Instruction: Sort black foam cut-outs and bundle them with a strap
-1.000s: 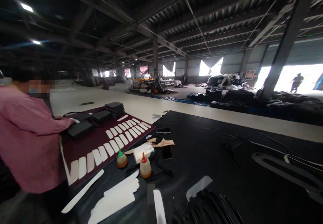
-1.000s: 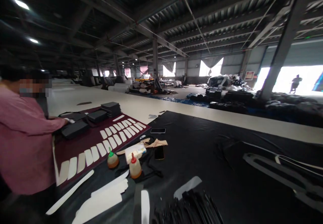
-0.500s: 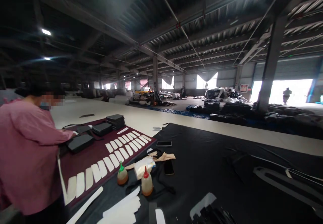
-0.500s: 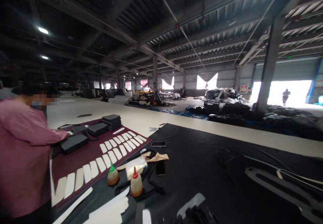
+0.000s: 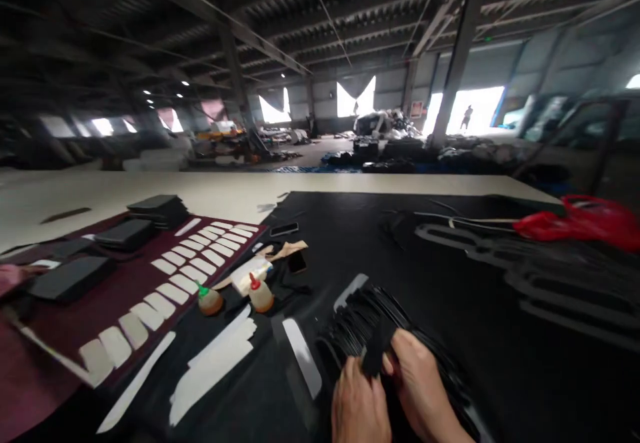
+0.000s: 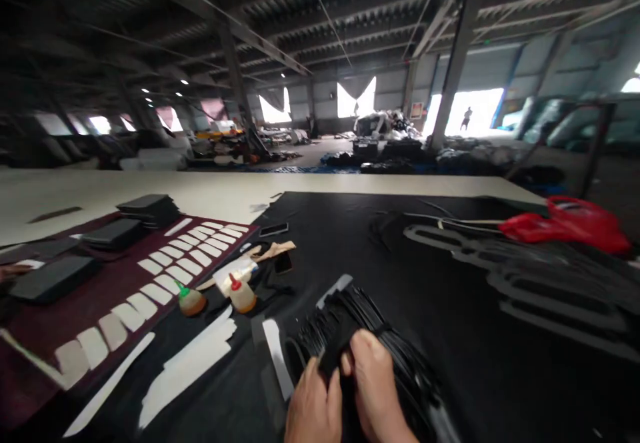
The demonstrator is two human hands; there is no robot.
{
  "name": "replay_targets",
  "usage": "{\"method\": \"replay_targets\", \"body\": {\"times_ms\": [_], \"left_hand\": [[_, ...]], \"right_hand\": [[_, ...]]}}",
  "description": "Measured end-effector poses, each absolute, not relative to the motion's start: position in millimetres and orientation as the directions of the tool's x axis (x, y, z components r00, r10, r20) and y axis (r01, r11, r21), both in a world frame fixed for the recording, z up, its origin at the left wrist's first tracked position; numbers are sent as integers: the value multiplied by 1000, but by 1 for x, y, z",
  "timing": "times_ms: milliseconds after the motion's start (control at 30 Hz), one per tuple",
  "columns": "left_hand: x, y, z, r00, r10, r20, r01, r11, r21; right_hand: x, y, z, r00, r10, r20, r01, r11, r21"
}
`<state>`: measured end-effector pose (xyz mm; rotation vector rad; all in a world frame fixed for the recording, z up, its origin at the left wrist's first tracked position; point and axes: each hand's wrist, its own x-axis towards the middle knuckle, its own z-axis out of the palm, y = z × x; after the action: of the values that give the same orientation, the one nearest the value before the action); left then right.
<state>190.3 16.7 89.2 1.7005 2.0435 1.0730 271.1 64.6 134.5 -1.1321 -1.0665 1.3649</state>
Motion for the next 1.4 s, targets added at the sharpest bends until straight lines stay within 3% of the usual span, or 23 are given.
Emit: {"method": "replay_targets", "body": {"times_ms": [100, 200, 267, 333, 433, 600, 700, 800, 867, 967, 1133, 1400], "left_hand": [[194, 15, 83, -122, 859, 497, 926, -81, 368], [188, 12, 85, 4, 758, 652, 976, -144, 161], [181, 13, 88, 77, 736, 672, 970, -212, 121], [174, 16, 90, 112, 723, 681, 953, -272, 131], [170, 22, 88, 114, 723, 682, 920, -335, 201], [172, 15, 91, -179, 880, 440, 726, -184, 663], [177, 11, 98, -268, 888, 374, 626, -134, 768], [182, 13, 99, -363, 836, 411, 645, -93, 759], [185, 16, 97, -384, 794, 471, 692, -90, 716], [192, 24, 98, -372, 735, 567, 735, -139, 663], [208, 38, 111, -368, 694, 619, 720, -208, 662], [238, 55, 135, -362, 699, 616, 620, -312, 719]], "right_hand": [[265, 56, 142, 35, 997, -63, -236, -53, -970], [260, 44, 143, 7, 991, 132, -24, 132, -991], [258, 37, 140, -65, 930, 362, 158, 367, -917], [259, 33, 138, -166, 810, 562, 306, 584, -752], [266, 35, 137, -304, 678, 670, 410, 728, -550], [295, 53, 140, -379, 728, 572, 554, 673, -489], [328, 78, 135, -444, 751, 489, 585, 656, -476], [367, 107, 111, -365, 865, 345, 637, 502, -585], [387, 121, 87, -286, 948, 141, 645, 299, -703], [401, 129, 53, -231, 965, -121, 545, 26, -838], [403, 128, 37, -137, 975, -176, 384, -111, -916], [431, 132, 69, -56, 971, -232, 260, -210, -942]]}}
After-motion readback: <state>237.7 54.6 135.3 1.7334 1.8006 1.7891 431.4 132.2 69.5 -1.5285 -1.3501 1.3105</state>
